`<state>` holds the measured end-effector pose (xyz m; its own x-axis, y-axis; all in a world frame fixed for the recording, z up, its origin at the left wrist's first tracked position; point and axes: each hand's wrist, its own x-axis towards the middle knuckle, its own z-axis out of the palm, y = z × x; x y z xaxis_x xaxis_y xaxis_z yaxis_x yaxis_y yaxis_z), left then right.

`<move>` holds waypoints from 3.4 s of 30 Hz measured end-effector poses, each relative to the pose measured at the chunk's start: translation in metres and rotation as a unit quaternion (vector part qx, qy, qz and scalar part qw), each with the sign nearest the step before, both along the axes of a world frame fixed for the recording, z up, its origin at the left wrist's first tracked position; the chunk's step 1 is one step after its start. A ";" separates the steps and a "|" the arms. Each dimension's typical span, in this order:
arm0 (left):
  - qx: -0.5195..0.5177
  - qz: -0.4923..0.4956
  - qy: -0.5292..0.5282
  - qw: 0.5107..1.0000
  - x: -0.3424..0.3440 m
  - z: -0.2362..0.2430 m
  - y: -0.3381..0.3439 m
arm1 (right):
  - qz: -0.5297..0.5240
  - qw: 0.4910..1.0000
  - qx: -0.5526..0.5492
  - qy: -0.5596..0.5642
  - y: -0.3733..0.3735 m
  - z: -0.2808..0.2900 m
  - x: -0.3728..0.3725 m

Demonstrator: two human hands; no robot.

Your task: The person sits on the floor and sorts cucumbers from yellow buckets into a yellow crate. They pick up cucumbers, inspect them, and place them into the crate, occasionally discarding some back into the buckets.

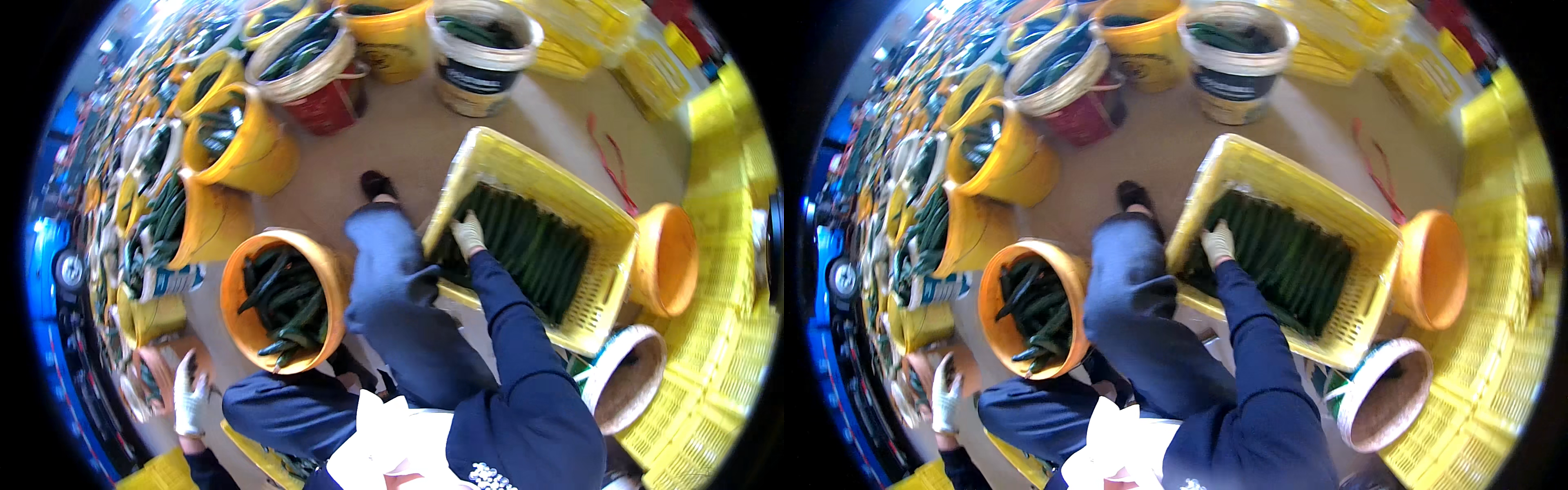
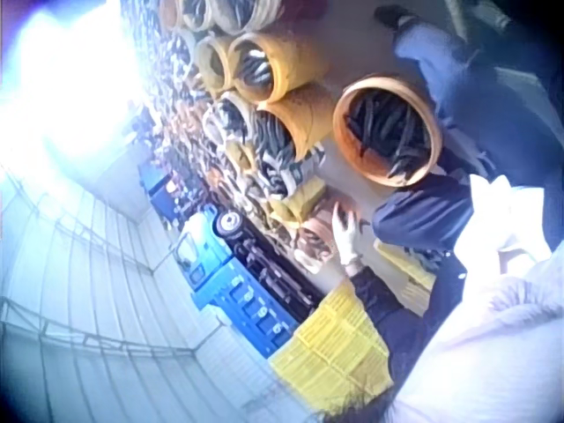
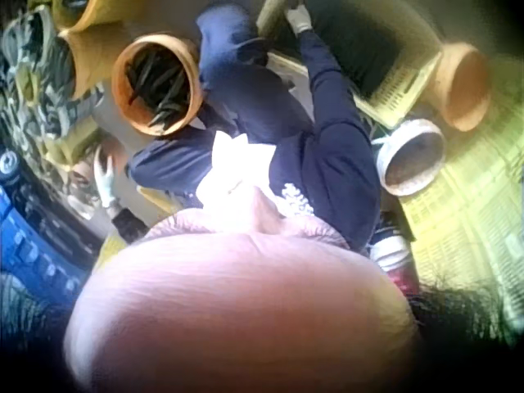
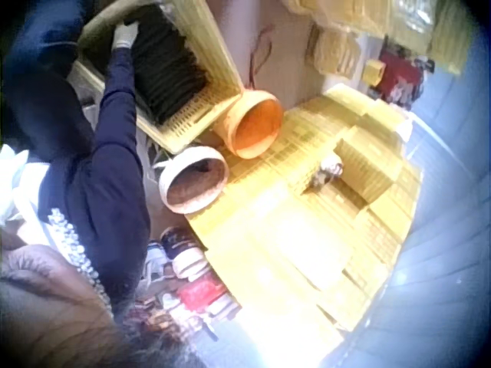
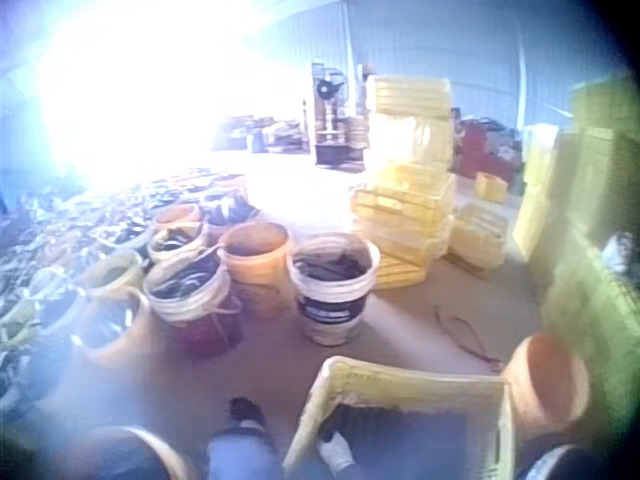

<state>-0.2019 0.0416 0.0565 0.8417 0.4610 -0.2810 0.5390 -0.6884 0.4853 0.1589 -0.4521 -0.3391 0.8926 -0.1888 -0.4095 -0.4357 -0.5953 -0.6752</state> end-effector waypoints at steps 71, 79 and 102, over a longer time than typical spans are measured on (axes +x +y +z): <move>0.148 0.106 -0.151 0.972 -0.108 0.004 0.023 | 0.274 0.742 0.611 -0.021 0.241 0.342 -0.065; 0.183 -0.318 0.202 0.908 0.095 -0.097 -0.075 | 0.330 0.822 0.460 -0.063 0.249 0.318 -0.059; -0.272 -0.125 -0.200 0.933 0.149 0.008 -0.095 | 0.043 0.836 0.509 -0.200 0.017 0.326 -0.050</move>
